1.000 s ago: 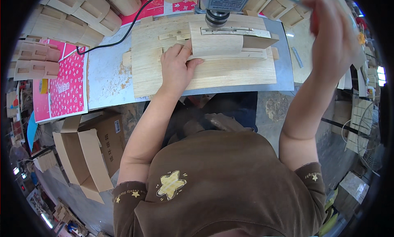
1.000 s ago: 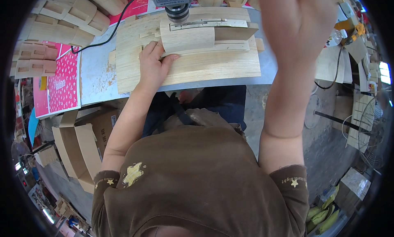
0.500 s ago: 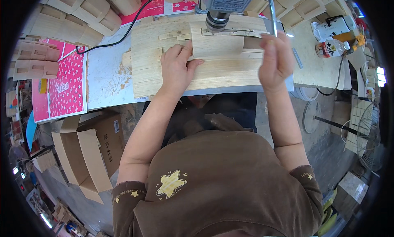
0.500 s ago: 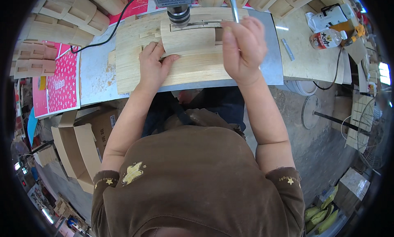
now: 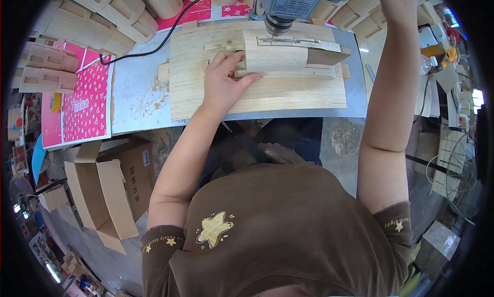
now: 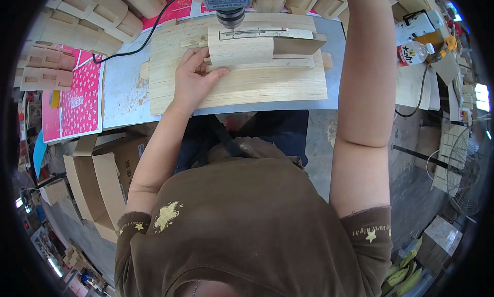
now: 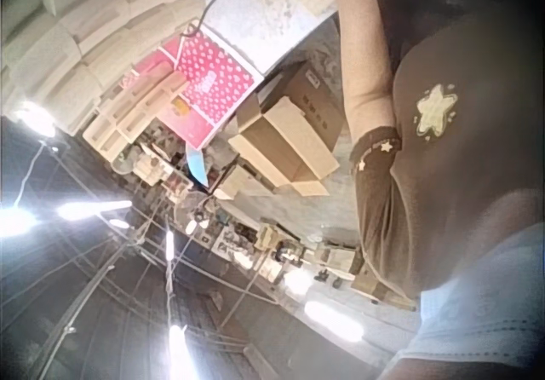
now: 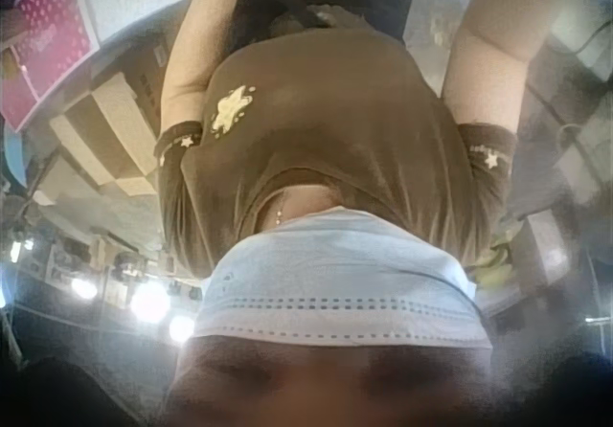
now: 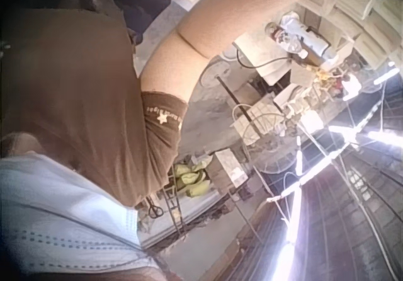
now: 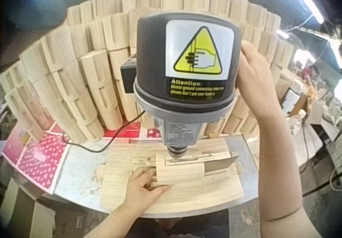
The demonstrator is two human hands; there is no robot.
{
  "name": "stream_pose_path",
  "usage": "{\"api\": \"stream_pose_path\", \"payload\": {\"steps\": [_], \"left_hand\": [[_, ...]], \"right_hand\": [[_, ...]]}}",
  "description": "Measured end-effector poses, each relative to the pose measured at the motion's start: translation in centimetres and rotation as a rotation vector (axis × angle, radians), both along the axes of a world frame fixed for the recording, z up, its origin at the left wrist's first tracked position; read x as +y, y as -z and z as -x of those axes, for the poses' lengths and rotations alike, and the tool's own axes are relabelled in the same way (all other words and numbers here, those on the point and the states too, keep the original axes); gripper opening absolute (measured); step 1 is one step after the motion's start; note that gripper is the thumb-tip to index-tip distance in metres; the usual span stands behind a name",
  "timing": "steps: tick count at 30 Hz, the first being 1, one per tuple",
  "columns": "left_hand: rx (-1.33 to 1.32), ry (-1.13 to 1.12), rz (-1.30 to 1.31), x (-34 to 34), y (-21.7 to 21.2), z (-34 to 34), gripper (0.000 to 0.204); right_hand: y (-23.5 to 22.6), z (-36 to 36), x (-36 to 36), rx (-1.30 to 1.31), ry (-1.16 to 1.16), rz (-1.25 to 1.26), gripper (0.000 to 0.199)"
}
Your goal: Operating a machinery tool to cut, drill, or shape cylindrical wooden blocks in a manufacturing facility.
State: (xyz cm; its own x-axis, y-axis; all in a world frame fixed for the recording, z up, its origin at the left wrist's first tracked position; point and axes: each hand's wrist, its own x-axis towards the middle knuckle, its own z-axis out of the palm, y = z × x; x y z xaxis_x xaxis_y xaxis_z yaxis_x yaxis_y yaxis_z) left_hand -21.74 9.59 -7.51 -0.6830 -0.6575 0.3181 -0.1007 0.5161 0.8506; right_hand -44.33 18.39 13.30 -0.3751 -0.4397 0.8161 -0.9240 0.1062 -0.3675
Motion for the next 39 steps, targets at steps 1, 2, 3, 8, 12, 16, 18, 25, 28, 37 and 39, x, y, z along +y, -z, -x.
{"api": "stream_pose_path", "payload": {"steps": [1, 2, 3, 8, 12, 16, 18, 25, 28, 37, 39], "left_hand": [[0.030, 0.008, -0.013, -0.1, 0.2, 0.1, 0.049], [0.037, 0.015, -0.016, -0.2, 0.2, 0.3, 0.049], [0.043, 0.047, -0.026, -0.1, 0.2, 0.8, 0.048], [0.018, 0.099, -0.091, -1.4, -0.5, -0.5, 0.043], [0.005, 0.155, 0.023, -3.4, -1.1, -4.1, 0.039], [0.005, 0.037, -0.166, -6.1, -3.5, -10.4, 0.028], [0.026, -0.032, -0.494, -7.0, -5.0, -12.3, 0.022], [0.101, -0.198, -0.932, -3.9, -7.0, -10.1, 0.035], [-0.016, -0.218, -0.899, -3.3, -5.4, -8.8, 0.041], [-0.167, -0.055, -0.854, -3.8, -5.9, -7.6, 0.040], [-0.170, -0.074, -0.828, -3.5, -6.2, -7.6, 0.040]], "right_hand": [[1.1, -0.8, 0.5, -0.124, 0.047, -0.030, 0.036], [3.2, 0.5, 2.3, -0.103, 0.007, -0.102, 0.029], [5.8, 2.0, 4.4, -0.081, -0.027, -0.176, 0.022], [14.8, -3.1, 7.7, 0.111, -0.150, -0.648, 0.027], [15.3, -4.0, 8.6, 0.023, -0.046, -0.626, 0.027], [15.2, -4.0, 9.3, 0.010, -0.056, -0.637, 0.025], [15.0, -4.3, 9.7, -0.015, -0.046, -0.652, 0.026], [14.7, -6.3, 9.3, -0.017, -0.108, -0.630, 0.029], [14.9, -6.2, 9.4, -0.043, -0.150, -0.601, 0.030], [14.5, -5.4, 10.3, -0.115, -0.171, -0.627, 0.029], [14.3, -5.6, 10.2, -0.099, -0.163, -0.626, 0.029]]}}
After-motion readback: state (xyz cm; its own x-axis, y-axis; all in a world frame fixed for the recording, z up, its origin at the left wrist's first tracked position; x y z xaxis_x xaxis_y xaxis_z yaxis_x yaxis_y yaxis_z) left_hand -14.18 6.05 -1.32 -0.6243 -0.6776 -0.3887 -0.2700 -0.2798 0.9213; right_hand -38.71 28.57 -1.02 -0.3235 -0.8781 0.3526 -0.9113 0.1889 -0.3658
